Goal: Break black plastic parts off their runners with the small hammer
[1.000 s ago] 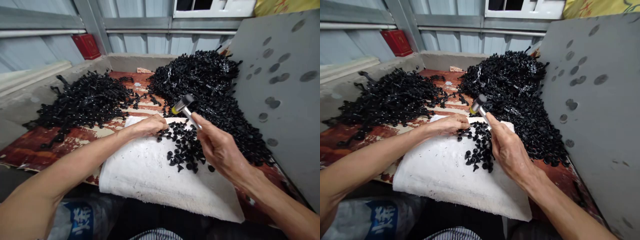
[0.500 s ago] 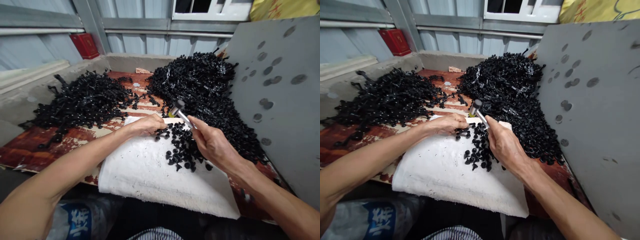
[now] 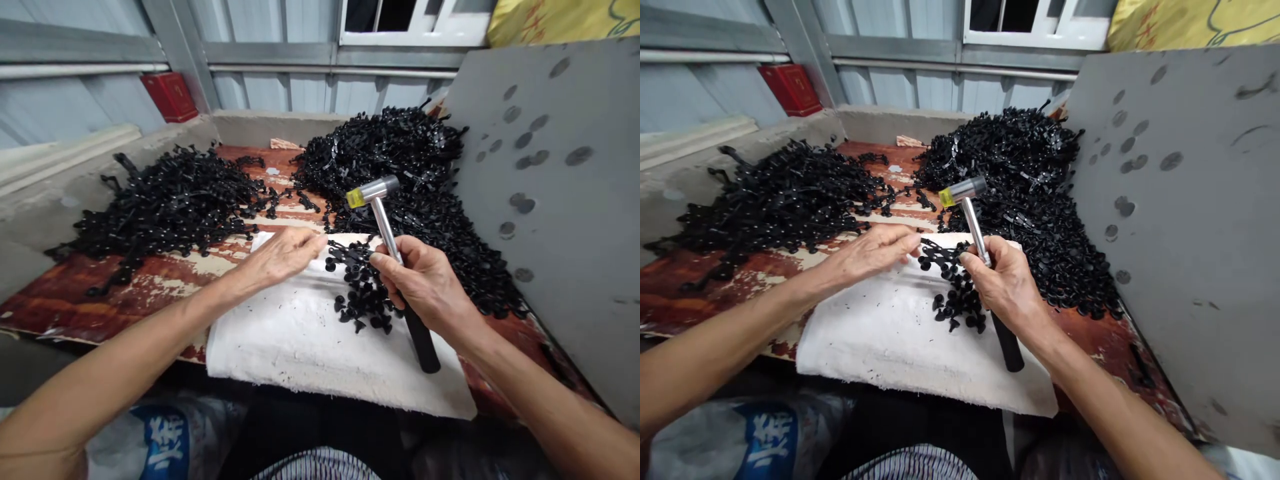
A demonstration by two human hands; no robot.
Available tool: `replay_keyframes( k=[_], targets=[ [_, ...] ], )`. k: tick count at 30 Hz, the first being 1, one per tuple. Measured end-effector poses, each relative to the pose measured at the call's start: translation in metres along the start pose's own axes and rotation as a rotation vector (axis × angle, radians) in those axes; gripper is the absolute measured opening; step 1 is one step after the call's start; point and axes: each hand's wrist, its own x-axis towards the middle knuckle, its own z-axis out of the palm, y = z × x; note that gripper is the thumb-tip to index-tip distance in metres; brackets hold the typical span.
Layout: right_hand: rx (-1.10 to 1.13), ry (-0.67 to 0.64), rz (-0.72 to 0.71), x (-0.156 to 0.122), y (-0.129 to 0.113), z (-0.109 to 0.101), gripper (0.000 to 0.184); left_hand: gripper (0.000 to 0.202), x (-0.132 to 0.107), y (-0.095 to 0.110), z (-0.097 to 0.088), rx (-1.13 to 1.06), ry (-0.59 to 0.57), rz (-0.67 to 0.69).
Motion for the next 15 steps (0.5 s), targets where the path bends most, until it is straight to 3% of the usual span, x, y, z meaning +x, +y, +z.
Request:
replay_keyframes(
  k=[3,8,11,15],
  targets=[
    [0.014,0.022,0.011,-0.011,-0.001,0.005,0.020,0.040,-0.012,-0.009,0.005,-0.014,0.000,-0.005],
    [0.004,0.047,-0.013,-0.021,0.004,0.012,0.022,0.046,-0.018,-0.020,0.011,-0.289,0.017,-0.116],
    [-0.019,0.046,-0.034,-0.022,0.008,0.014,0.022,0.042,-0.020,-0.010,0.017,-0.329,-0.082,-0.097],
    [-0.046,-0.024,-0.028,-0.026,0.012,0.018,0.024,0.030,-0.014,0.010,0.028,-0.328,-0.097,-0.117]
  ],
)
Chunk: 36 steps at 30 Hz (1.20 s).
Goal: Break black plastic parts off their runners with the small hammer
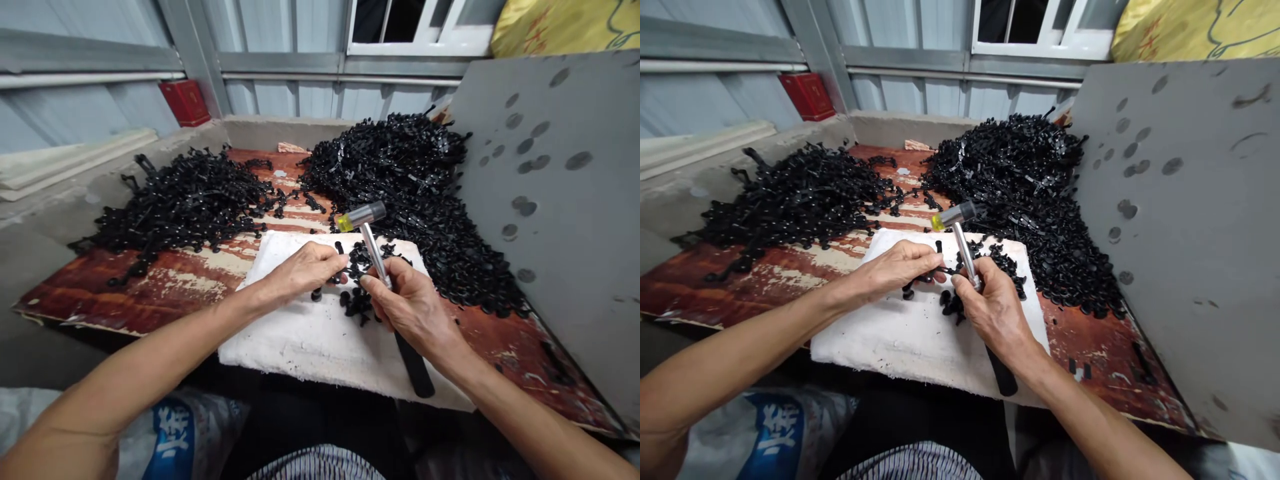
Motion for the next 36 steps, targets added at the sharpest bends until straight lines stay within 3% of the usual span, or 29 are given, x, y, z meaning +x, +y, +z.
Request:
replay_keyframes(
  k=[5,8,13,19,25,30,36],
  targets=[
    [-0.113,-0.018,-0.027,-0.012,0.004,-0.017,0.024,0.020,0.011,-0.004,-0.005,-0.047,-0.062,-0.085],
    [-0.371,0.022,-0.169,-0.019,0.009,-0.038,0.019,0.016,0.014,-0.013,-0.018,-0.008,-0.134,-0.109],
    [-0.631,0.009,-0.355,-0.024,0.024,-0.059,0.034,0.019,0.021,-0.017,-0.028,-0.115,-0.274,-0.092],
    [-0.789,-0.047,-0.421,-0.016,0.034,-0.061,0.041,0.023,0.024,-0.017,-0.034,-0.117,-0.390,-0.138],
    [-0.837,-0.084,-0.507,-0.005,0.041,-0.065,0.042,0.023,0.016,-0.021,-0.037,-0.046,-0.410,-0.146],
    [-0.850,-0.112,-0.507,-0.006,0.045,-0.072,0.041,0.027,0.014,-0.019,-0.042,-0.050,-0.451,-0.164],
    [-0.880,-0.105,-0.478,-0.008,0.041,-0.060,0.043,0.028,0.021,-0.026,-0.038,-0.130,-0.513,-0.172]
  ],
)
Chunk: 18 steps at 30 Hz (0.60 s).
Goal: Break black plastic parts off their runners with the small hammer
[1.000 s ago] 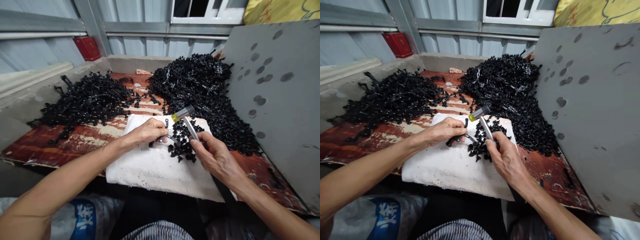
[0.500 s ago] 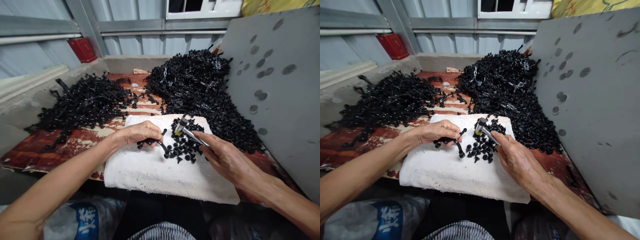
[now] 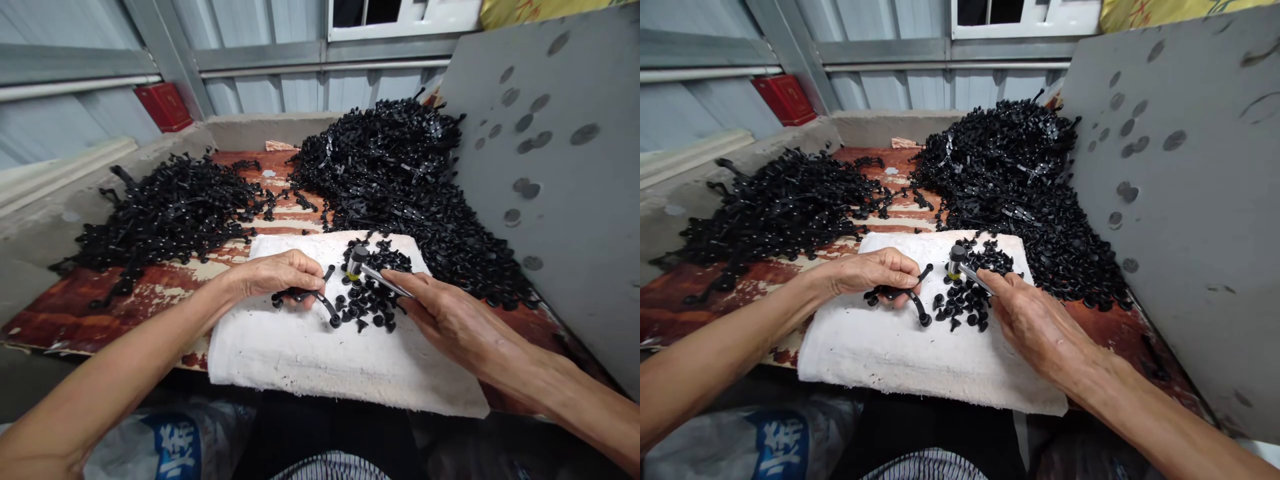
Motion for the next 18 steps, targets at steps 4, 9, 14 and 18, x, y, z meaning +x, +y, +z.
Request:
replay_keyframes(
  k=[4,9,14,18],
  targets=[
    [0.059,0.011,0.047,0.001,-0.006,0.003,0.043,0.028,0.005,-0.003,0.003,-0.019,-0.027,0.030],
    [0.298,0.047,0.202,-0.002,-0.010,-0.002,0.040,0.028,0.010,0.001,0.005,-0.012,-0.091,0.043],
    [0.441,0.099,0.324,-0.015,-0.013,-0.007,0.038,0.027,0.017,0.003,0.004,-0.004,-0.117,0.031],
    [0.485,0.142,0.374,-0.026,-0.016,-0.004,0.037,0.026,0.019,0.003,0.003,-0.019,-0.118,0.012]
  ],
)
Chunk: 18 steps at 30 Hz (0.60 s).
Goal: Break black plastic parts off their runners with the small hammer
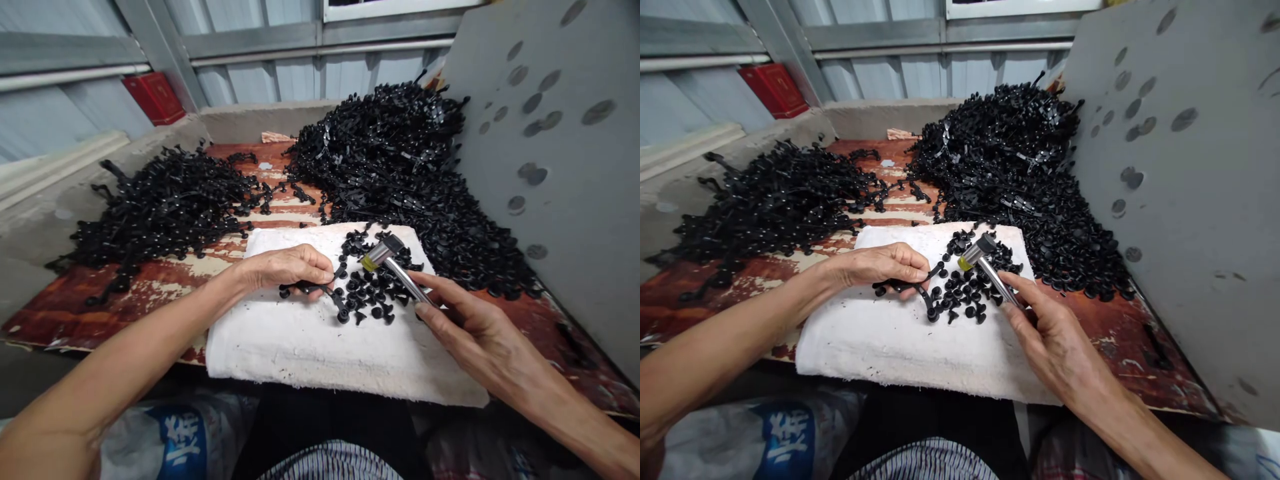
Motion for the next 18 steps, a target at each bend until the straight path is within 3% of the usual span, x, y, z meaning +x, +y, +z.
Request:
replay_keyframes(
  k=[7,18],
  targets=[
    [0.124,0.021,0.079,-0.0087,0.0025,0.0035,0.036,0.024,0.0015,0.0015,-0.0007,-0.021,-0.008,-0.009],
    [0.127,0.008,0.119,-0.0086,0.0039,0.0028,0.041,0.024,0.0029,0.0005,-0.0010,-0.062,-0.015,-0.035]
  ],
)
